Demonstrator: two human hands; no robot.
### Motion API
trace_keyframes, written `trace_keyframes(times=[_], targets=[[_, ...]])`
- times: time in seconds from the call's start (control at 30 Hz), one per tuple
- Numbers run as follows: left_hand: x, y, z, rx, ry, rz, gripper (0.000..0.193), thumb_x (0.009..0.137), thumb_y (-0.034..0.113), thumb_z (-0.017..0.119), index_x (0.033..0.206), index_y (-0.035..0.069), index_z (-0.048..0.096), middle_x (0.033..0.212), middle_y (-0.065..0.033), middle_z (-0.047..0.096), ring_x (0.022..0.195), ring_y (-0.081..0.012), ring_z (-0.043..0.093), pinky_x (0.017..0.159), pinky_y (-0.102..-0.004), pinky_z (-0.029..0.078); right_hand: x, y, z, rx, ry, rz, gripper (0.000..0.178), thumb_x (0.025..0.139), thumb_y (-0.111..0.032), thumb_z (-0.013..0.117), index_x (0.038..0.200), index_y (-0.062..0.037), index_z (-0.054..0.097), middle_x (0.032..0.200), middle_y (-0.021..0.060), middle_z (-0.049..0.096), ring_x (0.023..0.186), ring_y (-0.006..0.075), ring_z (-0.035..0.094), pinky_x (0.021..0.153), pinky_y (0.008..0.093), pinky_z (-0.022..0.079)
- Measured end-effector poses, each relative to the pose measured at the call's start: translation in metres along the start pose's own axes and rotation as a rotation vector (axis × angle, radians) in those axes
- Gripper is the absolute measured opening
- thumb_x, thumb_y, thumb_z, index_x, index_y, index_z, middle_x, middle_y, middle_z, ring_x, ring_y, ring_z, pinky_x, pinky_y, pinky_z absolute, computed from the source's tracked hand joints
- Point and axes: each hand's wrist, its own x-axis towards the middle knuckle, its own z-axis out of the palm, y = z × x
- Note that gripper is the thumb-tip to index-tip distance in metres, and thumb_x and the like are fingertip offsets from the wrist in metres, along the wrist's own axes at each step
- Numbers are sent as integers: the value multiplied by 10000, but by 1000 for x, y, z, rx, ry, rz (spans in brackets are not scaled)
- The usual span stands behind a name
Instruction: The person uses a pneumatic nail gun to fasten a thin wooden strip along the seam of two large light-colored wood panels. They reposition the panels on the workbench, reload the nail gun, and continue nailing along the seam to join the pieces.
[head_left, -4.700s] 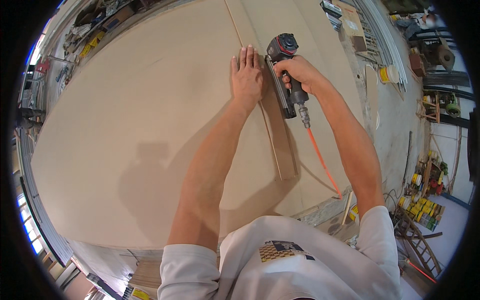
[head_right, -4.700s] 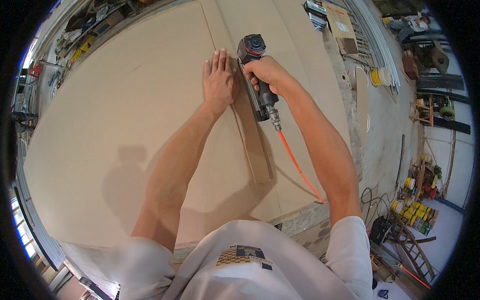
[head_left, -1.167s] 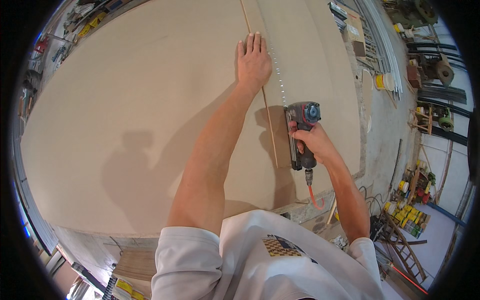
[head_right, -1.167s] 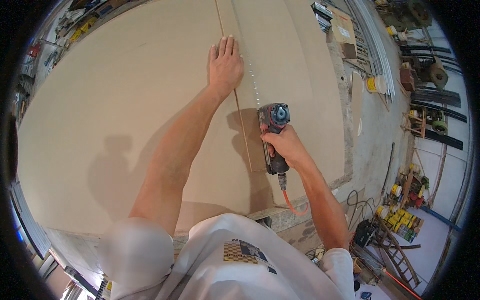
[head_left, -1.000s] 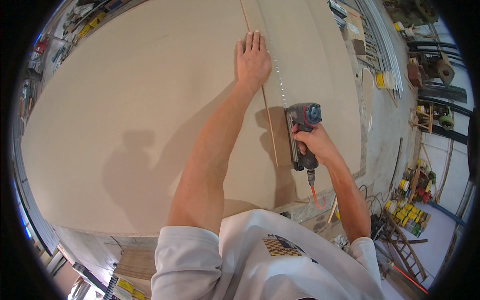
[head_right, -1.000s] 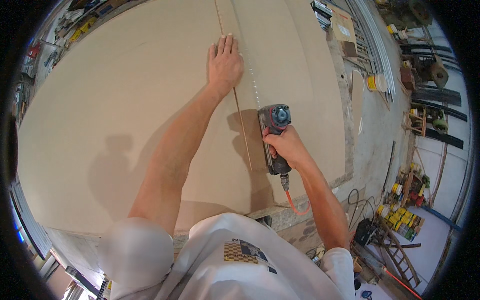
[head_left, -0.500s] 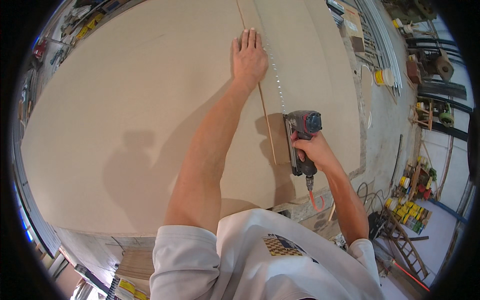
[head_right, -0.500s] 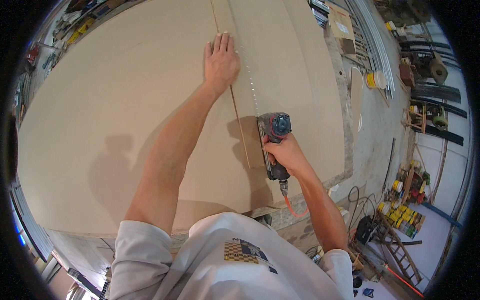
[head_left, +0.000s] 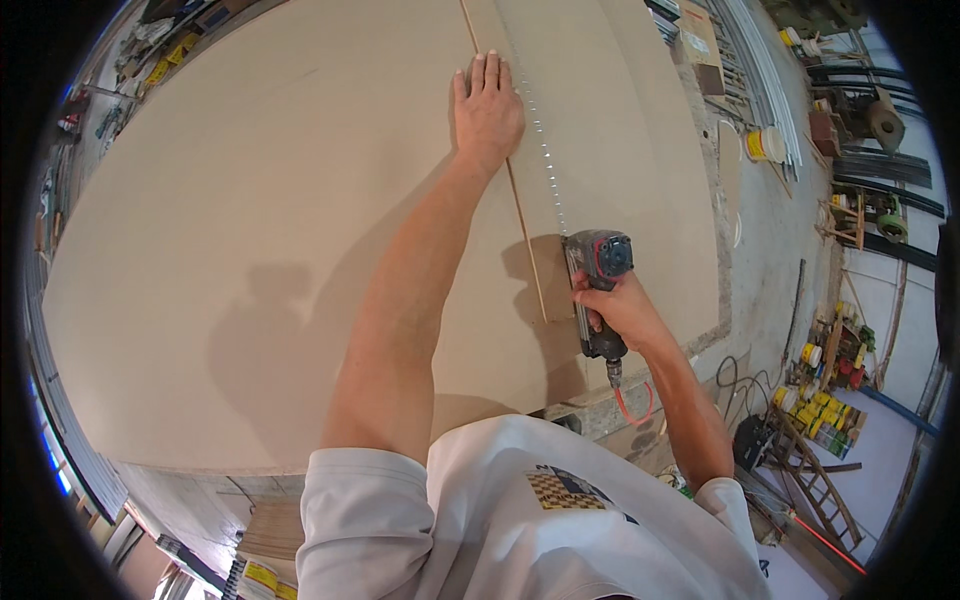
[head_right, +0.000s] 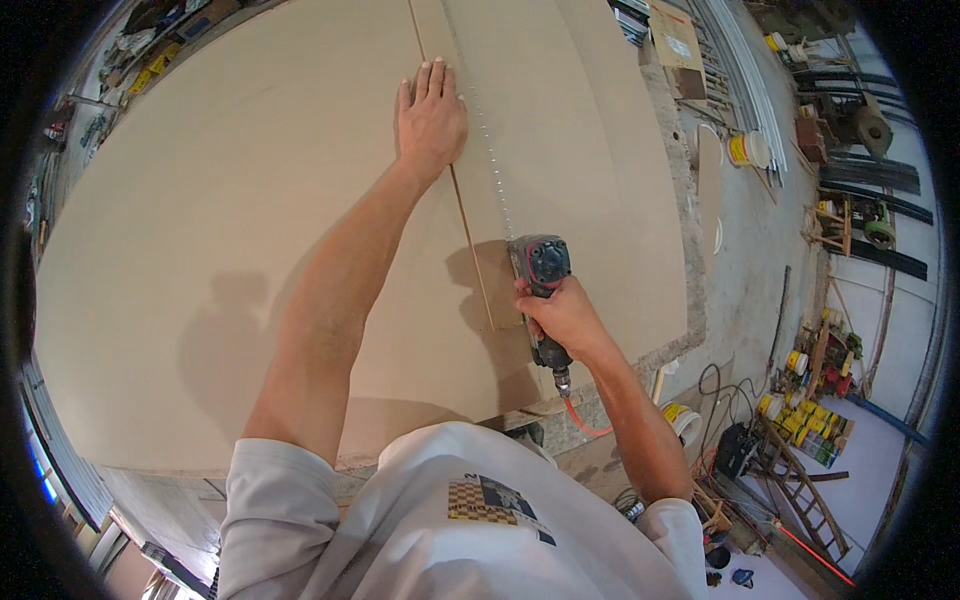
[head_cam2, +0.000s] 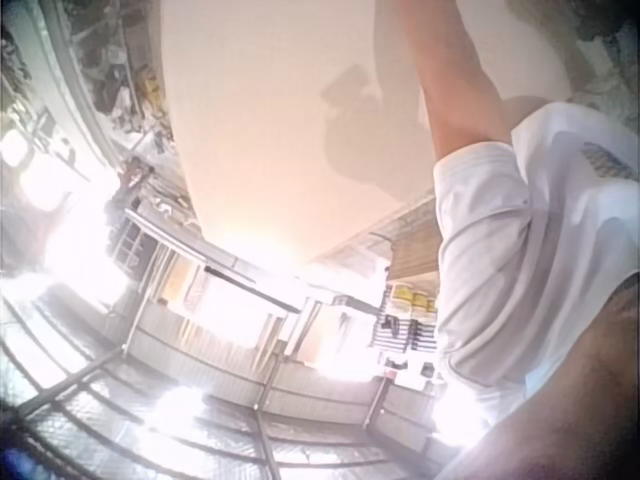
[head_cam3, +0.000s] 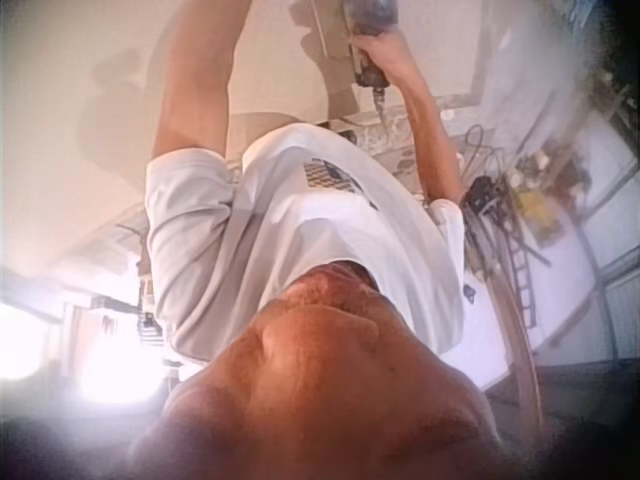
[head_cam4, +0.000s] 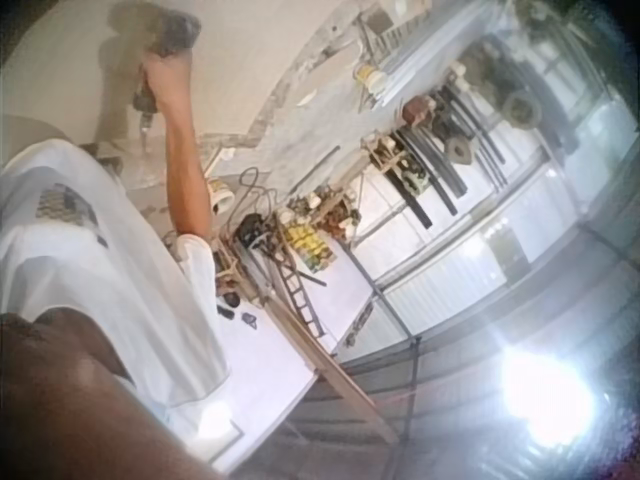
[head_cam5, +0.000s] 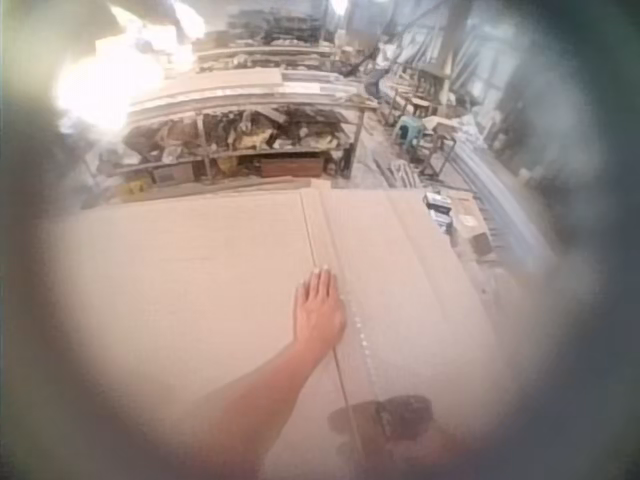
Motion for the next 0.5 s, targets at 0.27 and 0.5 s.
trace_keyframes(times=[0.27, 0.5], targets=[[10, -3, 7, -30, 52, 13, 522, 1000, 220, 458, 1471, -6, 454, 1595, -152, 394, 1502, -311, 328, 1211, -537, 264, 0, 6, -1, -11, 4, -9, 150, 869, -63, 710, 997, -36, 636, 748, -5, 600, 524, 103, 519, 476, 293, 413], [16, -7, 17, -2, 35, 16, 522, 1005, 223, 447, 1473, -6, 441, 1597, -151, 390, 1504, -306, 321, 1212, -536, 254, -1, 4, -1, -32, 30, 25, 151, 879, -76, 723, 1001, -28, 647, 745, 4, 614, 531, 98, 531, 480, 295, 422]])
